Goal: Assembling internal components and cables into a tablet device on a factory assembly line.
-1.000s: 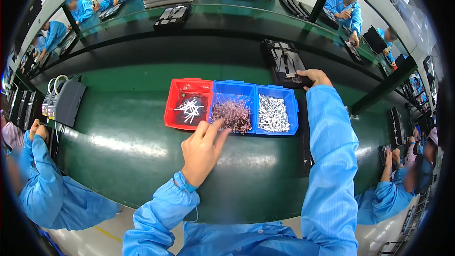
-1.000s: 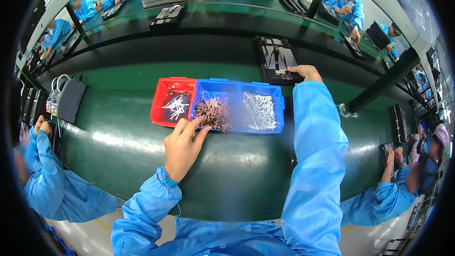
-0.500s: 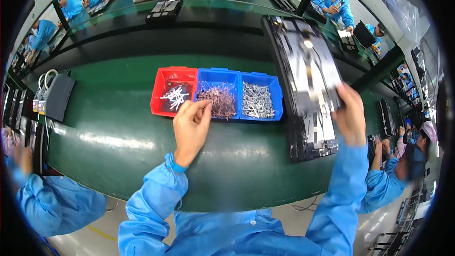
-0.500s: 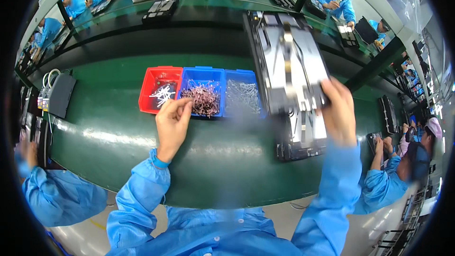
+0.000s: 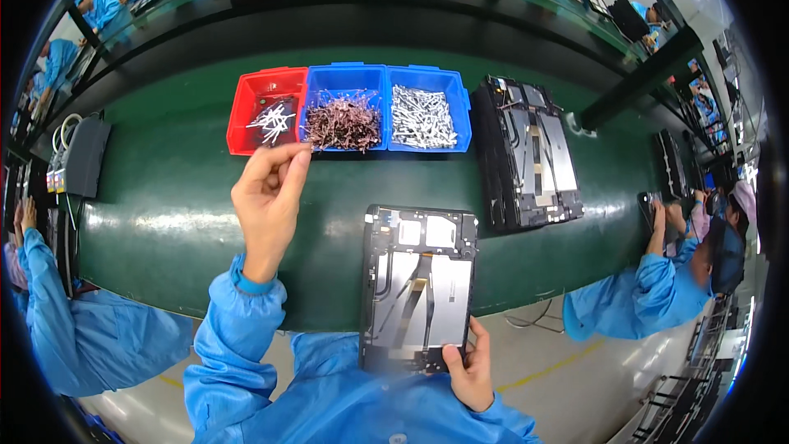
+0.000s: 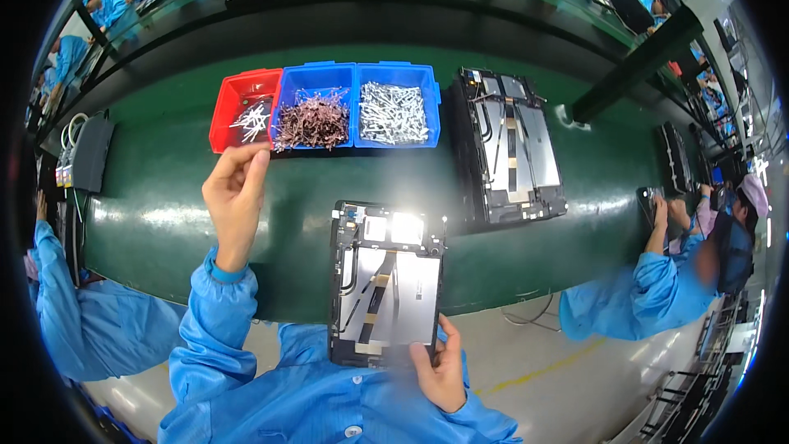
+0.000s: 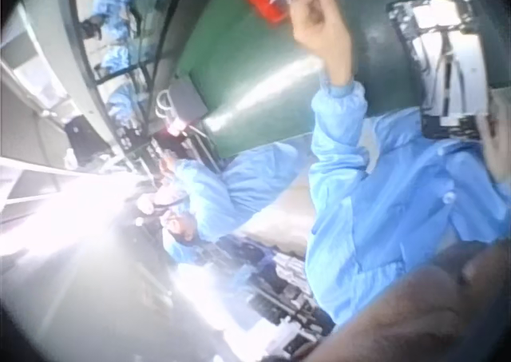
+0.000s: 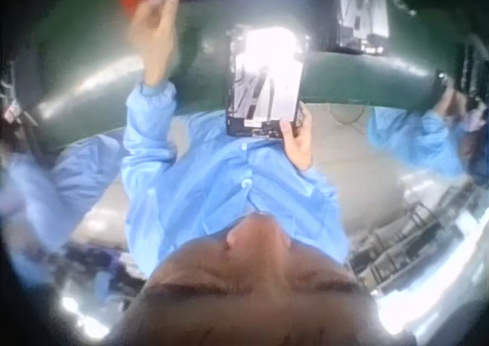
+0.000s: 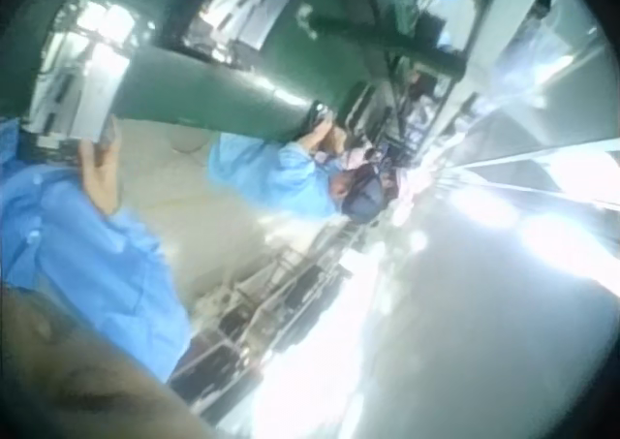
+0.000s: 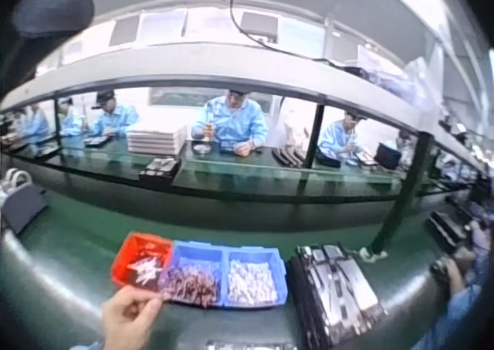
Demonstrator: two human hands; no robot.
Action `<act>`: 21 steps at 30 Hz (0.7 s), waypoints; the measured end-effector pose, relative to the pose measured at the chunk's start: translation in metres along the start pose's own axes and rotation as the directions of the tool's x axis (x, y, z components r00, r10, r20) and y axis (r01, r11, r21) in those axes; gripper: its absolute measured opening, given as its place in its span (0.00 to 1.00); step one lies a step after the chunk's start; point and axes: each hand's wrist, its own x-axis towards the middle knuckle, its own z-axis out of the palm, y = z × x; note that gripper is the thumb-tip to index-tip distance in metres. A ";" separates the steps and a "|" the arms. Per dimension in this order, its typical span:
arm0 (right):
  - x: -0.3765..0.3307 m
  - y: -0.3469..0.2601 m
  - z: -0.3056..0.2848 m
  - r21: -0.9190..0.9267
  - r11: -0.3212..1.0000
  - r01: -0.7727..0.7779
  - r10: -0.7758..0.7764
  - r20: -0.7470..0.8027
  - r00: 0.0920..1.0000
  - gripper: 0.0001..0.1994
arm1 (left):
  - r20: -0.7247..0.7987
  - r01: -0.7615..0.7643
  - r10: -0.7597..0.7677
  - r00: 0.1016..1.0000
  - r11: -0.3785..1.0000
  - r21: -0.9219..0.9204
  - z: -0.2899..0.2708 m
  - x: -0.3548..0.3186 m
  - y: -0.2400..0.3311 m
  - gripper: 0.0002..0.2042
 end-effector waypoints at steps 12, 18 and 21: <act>0.110 -0.056 0.007 -0.789 0.490 0.371 -0.355 0.209 0.911 0.35 | 0.268 0.325 -0.333 0.904 0.943 0.077 0.000 -0.138 0.008 0.06; 0.116 -0.074 0.025 -0.820 0.396 0.413 -0.301 0.309 0.902 0.36 | 0.273 0.297 -0.321 0.907 0.947 0.126 -0.019 -0.123 0.011 0.06; 0.121 -0.107 0.041 -0.883 0.271 0.383 -0.491 0.216 0.844 0.26 | 0.345 0.117 -0.196 0.918 0.964 0.237 -0.021 -0.105 0.020 0.07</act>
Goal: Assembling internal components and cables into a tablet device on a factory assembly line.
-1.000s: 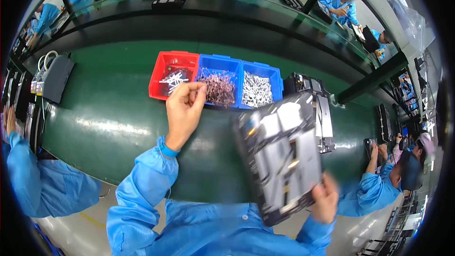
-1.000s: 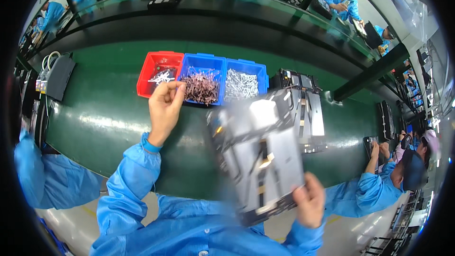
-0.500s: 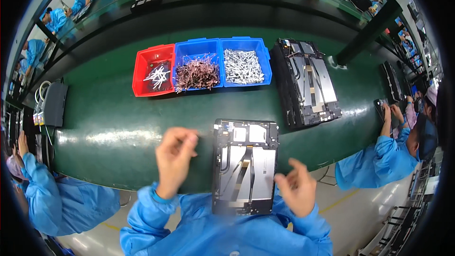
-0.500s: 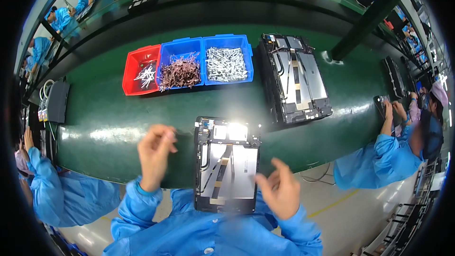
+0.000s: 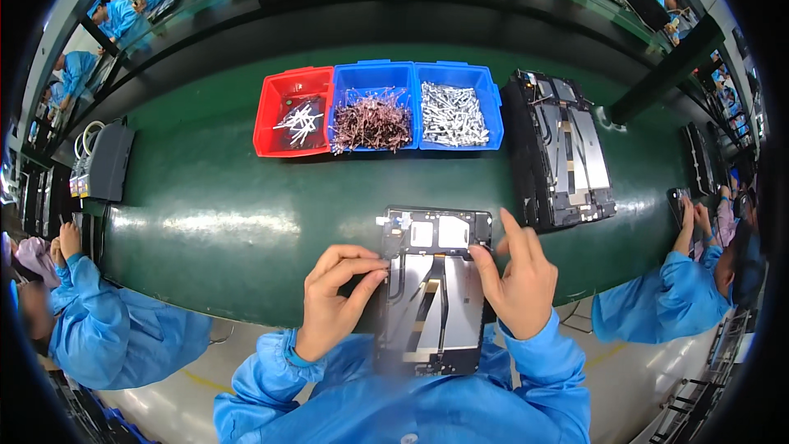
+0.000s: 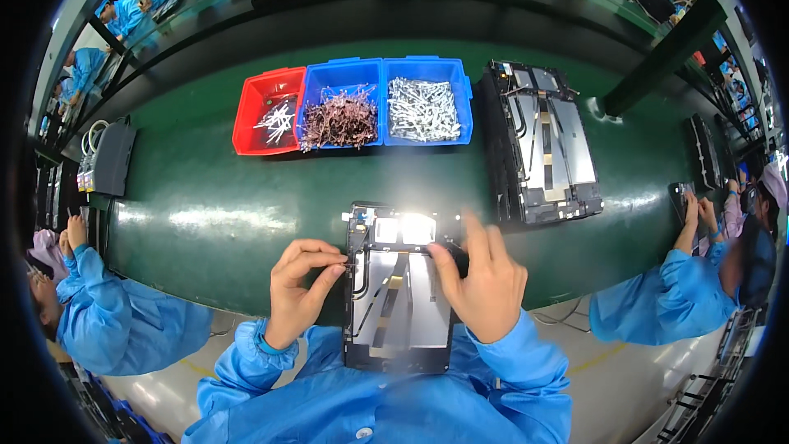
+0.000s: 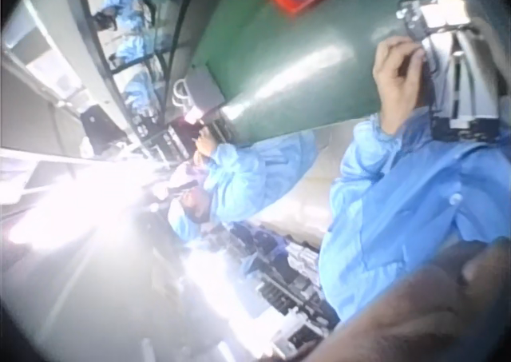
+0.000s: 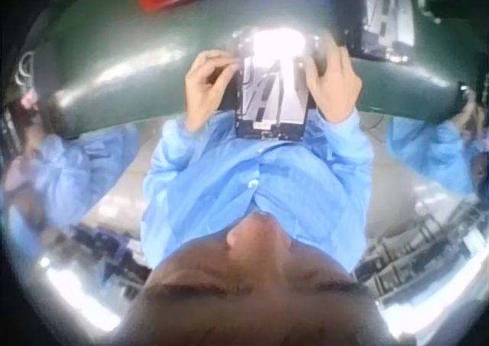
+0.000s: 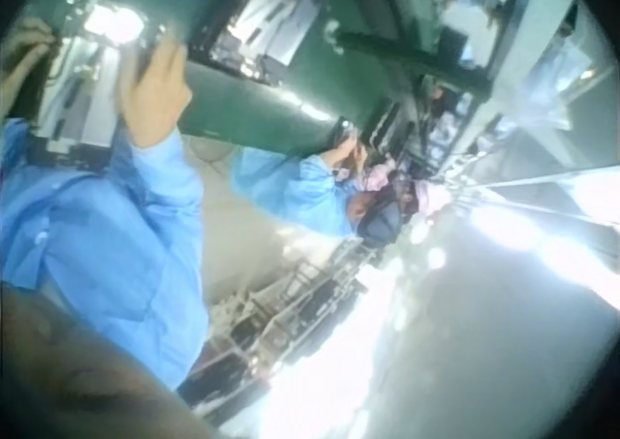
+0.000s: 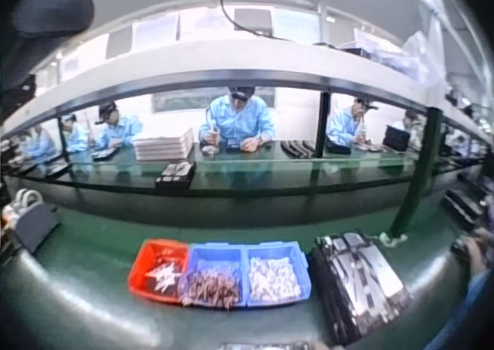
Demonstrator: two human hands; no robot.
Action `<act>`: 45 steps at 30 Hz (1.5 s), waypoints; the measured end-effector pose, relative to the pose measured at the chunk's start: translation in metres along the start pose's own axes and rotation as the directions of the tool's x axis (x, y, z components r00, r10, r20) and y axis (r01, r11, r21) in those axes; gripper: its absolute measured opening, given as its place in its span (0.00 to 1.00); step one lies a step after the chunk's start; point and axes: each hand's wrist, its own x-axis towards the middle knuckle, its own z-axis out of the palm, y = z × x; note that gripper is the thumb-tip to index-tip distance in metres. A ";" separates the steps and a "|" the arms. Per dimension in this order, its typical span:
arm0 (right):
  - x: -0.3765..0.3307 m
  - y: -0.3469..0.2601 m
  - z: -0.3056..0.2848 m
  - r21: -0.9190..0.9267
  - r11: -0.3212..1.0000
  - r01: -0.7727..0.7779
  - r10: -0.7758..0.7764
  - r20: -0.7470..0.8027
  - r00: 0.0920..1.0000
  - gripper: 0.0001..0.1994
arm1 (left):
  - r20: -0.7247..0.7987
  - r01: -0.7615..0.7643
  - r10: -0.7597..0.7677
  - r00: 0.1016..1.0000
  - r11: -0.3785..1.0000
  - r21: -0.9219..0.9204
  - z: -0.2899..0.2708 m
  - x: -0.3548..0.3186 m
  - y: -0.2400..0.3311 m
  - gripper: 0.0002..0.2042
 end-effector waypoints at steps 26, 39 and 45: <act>0.022 -0.023 0.071 0.466 0.765 0.444 -0.525 0.053 0.849 0.08 | 0.219 -0.262 0.156 0.963 0.738 0.623 -0.011 0.021 0.005 0.19; 0.020 -0.021 0.079 0.427 0.762 0.487 -0.553 0.035 0.833 0.08 | 0.390 0.636 -0.557 0.733 0.764 -0.105 -0.022 0.045 -0.011 0.08; 0.021 -0.022 0.080 0.454 0.750 0.481 -0.550 0.024 0.835 0.05 | 0.402 0.641 -0.564 0.721 0.764 -0.078 -0.021 0.047 -0.011 0.08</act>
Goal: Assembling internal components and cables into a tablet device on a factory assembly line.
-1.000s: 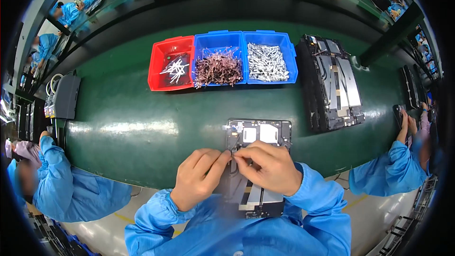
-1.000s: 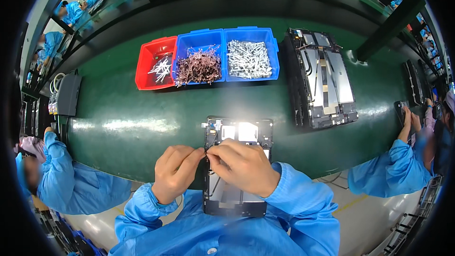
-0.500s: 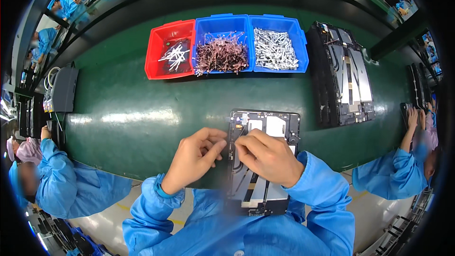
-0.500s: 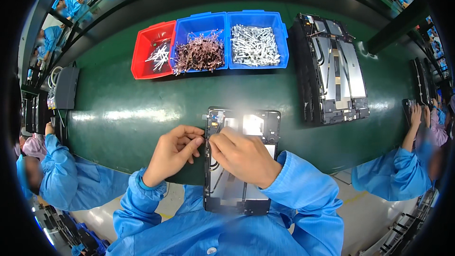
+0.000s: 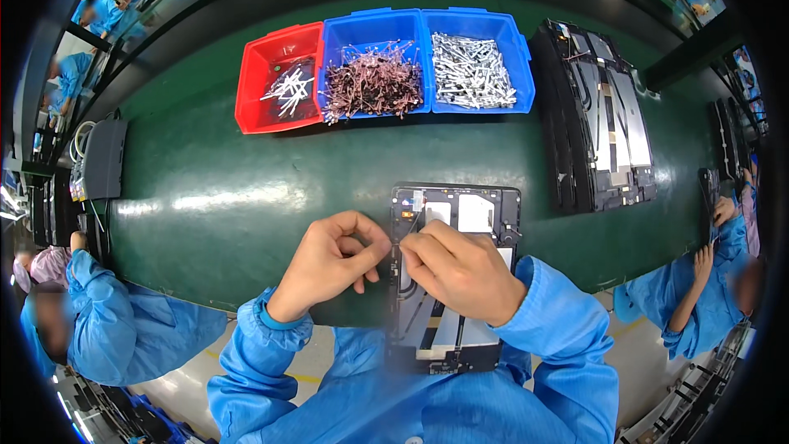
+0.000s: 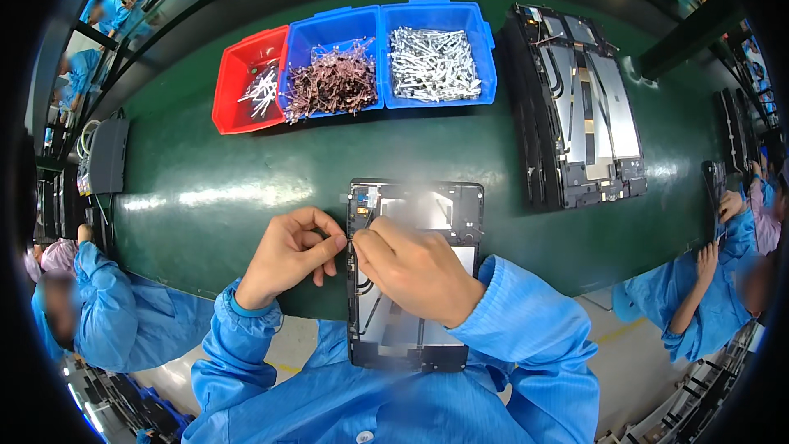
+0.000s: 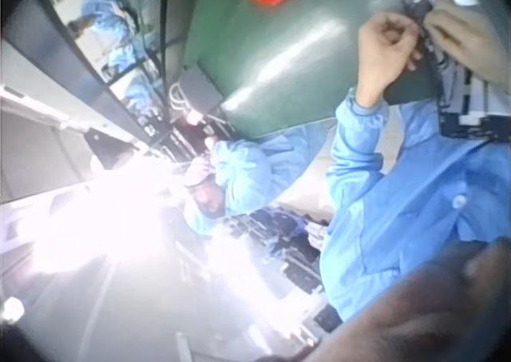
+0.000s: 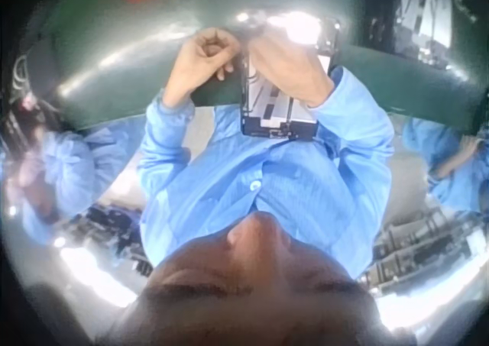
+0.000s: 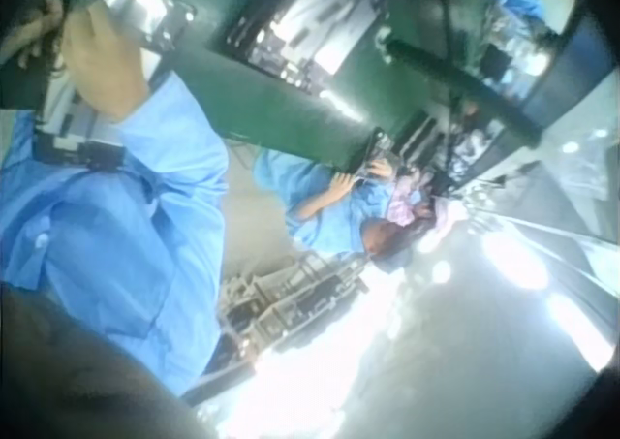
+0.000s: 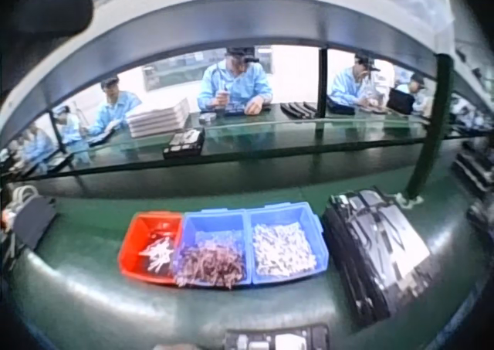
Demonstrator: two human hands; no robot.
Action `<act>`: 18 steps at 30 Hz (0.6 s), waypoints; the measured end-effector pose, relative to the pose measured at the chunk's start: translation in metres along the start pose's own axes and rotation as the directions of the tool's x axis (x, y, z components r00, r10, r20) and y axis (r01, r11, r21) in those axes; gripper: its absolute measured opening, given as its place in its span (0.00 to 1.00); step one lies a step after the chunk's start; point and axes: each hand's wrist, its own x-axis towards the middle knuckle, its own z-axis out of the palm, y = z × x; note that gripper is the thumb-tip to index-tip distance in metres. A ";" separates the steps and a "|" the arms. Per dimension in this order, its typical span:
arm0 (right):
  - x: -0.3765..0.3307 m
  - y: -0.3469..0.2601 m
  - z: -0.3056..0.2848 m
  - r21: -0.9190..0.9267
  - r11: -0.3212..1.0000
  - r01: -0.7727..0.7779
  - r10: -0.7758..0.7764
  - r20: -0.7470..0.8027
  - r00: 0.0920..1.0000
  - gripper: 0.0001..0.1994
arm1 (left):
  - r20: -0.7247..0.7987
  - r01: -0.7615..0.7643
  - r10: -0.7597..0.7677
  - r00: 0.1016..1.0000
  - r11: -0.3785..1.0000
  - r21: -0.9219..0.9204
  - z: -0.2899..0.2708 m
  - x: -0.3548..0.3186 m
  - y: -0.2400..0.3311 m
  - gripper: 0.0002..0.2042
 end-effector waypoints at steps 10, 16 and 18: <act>0.001 0.001 -0.002 -0.007 1.000 0.013 -0.013 0.008 1.000 0.07 | 0.011 0.006 -0.006 1.000 1.000 0.011 0.000 0.001 0.004 0.06; 0.001 0.002 -0.002 0.004 1.000 0.020 -0.020 0.009 1.000 0.06 | 0.001 0.021 -0.021 1.000 1.000 0.000 0.002 0.003 0.006 0.05; 0.001 0.002 -0.002 0.009 1.000 0.019 -0.019 0.004 1.000 0.06 | -0.004 0.023 -0.023 1.000 1.000 0.001 0.003 0.003 0.007 0.04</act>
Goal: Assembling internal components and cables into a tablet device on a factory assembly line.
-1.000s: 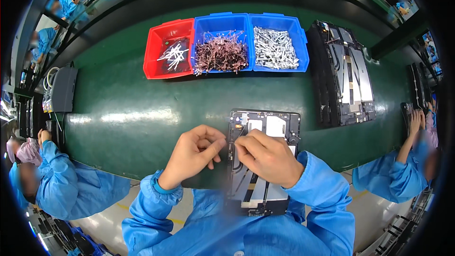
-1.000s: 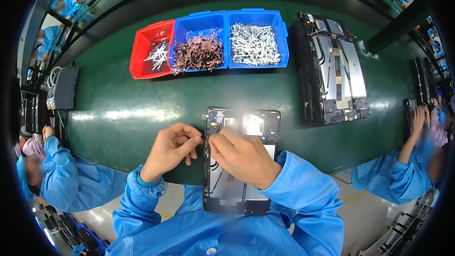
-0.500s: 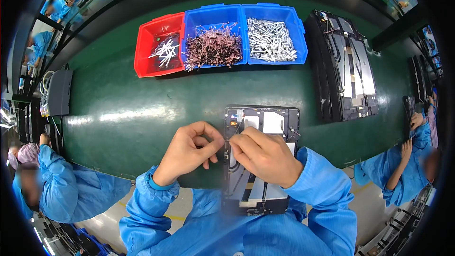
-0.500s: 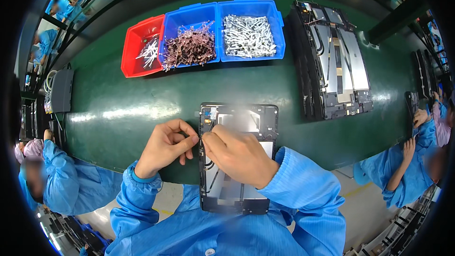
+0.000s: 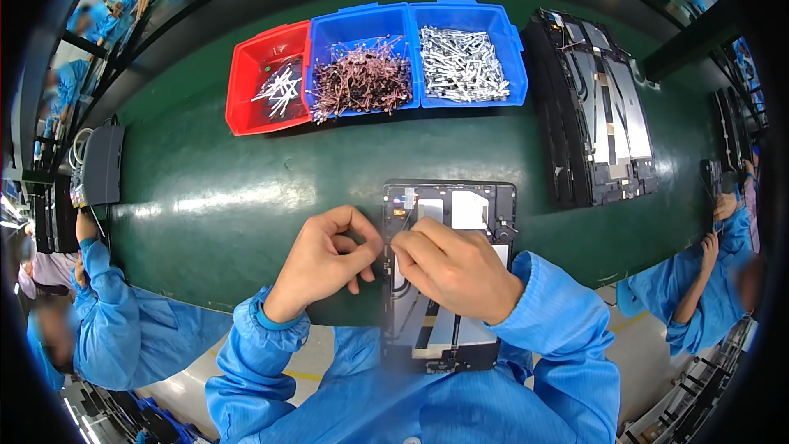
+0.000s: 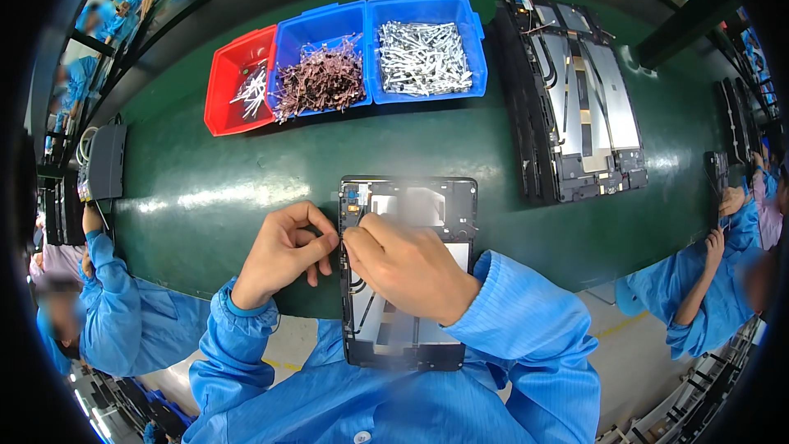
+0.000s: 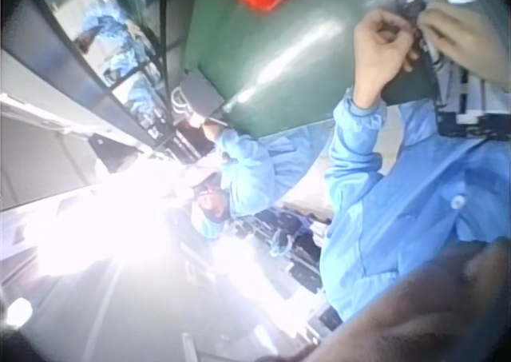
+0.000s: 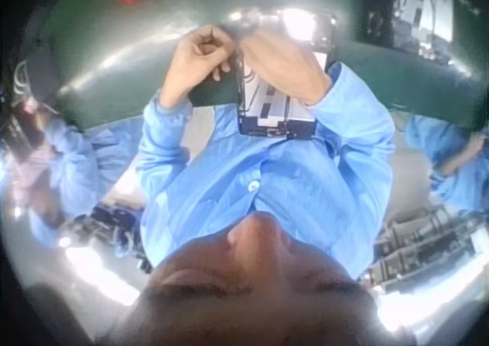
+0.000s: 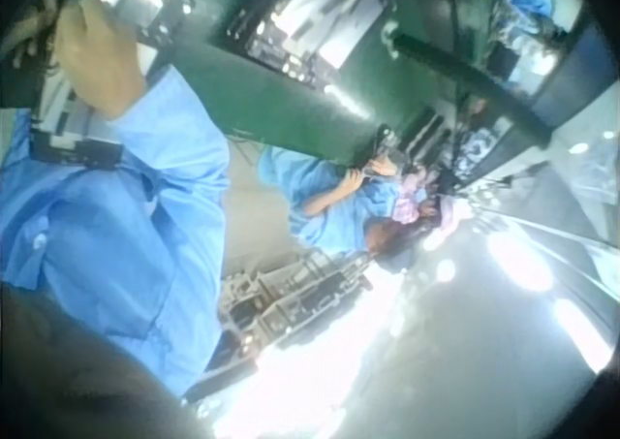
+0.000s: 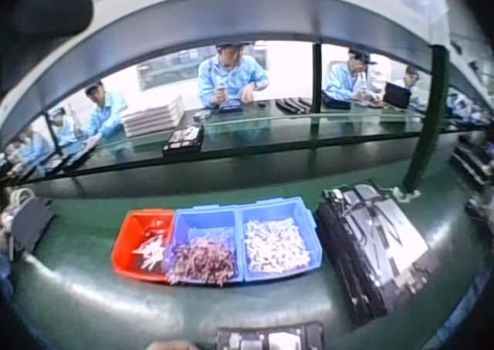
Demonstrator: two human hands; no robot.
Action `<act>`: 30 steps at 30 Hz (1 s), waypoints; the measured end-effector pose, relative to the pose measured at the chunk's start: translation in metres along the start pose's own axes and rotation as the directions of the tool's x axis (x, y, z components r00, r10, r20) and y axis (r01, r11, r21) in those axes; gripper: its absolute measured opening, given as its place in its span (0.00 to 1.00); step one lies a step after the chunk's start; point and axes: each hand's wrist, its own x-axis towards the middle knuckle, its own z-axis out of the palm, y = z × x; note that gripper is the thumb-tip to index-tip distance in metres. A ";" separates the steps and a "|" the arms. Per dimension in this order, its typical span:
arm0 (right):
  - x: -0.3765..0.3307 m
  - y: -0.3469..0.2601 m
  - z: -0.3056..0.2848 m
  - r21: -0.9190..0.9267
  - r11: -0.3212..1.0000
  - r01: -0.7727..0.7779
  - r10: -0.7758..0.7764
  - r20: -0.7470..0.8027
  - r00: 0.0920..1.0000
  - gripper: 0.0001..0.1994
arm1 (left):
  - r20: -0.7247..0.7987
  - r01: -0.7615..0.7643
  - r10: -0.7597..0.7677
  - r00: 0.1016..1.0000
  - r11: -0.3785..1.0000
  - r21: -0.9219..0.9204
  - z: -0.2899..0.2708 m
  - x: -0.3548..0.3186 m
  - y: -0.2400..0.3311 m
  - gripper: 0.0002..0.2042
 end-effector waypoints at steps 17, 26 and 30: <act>-0.002 0.001 0.001 0.016 0.997 -0.069 0.069 0.018 0.997 0.05 | -0.012 0.033 -0.033 0.999 0.998 0.046 0.004 0.002 0.008 0.04; -0.002 0.001 0.000 0.022 0.998 -0.061 0.061 -0.001 0.998 0.05 | 0.029 -0.008 0.008 1.000 1.000 0.003 -0.002 0.002 -0.002 0.04; -0.002 0.002 0.000 0.028 0.998 -0.052 0.053 -0.009 0.999 0.05 | 0.025 0.000 0.000 1.000 1.000 0.027 -0.001 0.001 -0.001 0.04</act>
